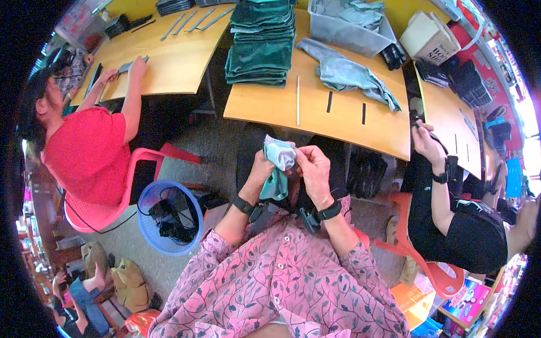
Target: Turning small fabric or leather pouches inside out and using a thin stick to push out the corners.
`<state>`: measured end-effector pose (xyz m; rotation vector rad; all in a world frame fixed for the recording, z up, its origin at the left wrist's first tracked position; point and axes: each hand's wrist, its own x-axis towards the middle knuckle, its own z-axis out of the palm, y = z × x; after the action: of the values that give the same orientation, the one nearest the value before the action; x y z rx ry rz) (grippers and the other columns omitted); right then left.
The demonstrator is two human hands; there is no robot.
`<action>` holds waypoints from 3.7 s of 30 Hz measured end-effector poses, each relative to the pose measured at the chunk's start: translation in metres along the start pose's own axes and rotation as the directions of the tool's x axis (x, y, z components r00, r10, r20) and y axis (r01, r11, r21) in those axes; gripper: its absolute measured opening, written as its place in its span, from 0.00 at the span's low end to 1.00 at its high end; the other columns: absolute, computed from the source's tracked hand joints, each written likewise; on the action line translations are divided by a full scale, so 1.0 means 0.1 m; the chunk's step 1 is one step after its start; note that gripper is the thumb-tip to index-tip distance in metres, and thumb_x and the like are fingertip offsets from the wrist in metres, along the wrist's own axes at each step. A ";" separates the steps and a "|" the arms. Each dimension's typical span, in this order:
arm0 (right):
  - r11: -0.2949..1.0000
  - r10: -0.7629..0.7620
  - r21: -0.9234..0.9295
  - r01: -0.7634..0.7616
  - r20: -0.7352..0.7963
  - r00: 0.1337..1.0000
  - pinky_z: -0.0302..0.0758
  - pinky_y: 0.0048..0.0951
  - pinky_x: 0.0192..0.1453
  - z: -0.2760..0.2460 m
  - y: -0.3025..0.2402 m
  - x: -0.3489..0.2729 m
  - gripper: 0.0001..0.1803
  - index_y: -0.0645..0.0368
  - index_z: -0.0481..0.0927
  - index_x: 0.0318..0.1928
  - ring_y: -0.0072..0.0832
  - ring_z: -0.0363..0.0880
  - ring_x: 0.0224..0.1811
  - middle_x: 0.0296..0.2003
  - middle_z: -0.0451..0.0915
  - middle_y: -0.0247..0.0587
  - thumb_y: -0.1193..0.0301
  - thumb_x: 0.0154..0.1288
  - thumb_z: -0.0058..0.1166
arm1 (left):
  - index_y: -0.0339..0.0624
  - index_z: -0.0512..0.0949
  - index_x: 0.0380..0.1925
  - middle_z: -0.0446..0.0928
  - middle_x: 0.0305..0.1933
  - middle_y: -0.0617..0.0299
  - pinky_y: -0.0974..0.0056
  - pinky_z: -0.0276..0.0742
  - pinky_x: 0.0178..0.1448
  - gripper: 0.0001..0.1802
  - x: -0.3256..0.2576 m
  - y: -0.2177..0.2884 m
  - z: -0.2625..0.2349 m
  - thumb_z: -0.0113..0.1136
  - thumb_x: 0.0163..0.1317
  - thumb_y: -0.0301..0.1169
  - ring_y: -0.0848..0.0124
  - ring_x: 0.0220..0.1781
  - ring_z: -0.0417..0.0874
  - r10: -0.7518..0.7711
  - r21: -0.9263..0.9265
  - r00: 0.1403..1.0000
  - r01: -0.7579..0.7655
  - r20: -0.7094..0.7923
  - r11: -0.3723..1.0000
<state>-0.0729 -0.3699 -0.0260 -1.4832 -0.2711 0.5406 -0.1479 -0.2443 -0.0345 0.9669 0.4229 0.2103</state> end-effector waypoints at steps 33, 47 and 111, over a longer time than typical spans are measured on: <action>0.839 -0.204 -0.491 0.235 0.117 0.972 0.74 0.34 0.37 0.39 -0.07 -0.14 0.06 0.64 0.73 0.42 0.40 0.77 0.31 0.30 0.76 0.52 0.73 0.70 0.50 | 0.38 0.81 0.33 0.79 0.34 0.59 0.66 0.77 0.42 0.09 0.14 -0.38 -0.13 0.63 0.49 0.19 0.69 0.37 0.82 0.491 0.440 0.784 -0.314 -0.380 0.842; 0.692 -0.365 -0.687 0.220 -0.072 0.928 0.76 0.38 0.33 0.04 0.16 0.33 0.10 0.62 0.76 0.40 0.44 0.82 0.30 0.27 0.80 0.51 0.66 0.72 0.51 | 0.35 0.82 0.36 0.82 0.33 0.65 0.68 0.79 0.35 0.06 0.01 -0.54 0.13 0.58 0.59 0.22 0.76 0.30 0.80 0.191 0.387 0.937 -0.067 -0.292 0.920; 0.995 -0.021 0.092 0.035 -0.147 0.989 0.67 0.14 0.28 -0.24 -0.08 0.09 0.07 0.61 0.79 0.44 0.11 0.69 0.24 0.29 0.78 0.27 0.73 0.68 0.57 | 0.41 0.73 0.43 0.74 0.38 0.67 0.70 0.73 0.41 0.15 -0.13 -0.02 0.17 0.62 0.65 0.39 0.78 0.36 0.74 -0.140 0.178 0.907 0.073 0.397 0.981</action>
<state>-0.0517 -0.3863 -0.0217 -1.4170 -0.1494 0.4140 -0.1521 -0.2629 -0.0248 1.1104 0.1063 -0.1295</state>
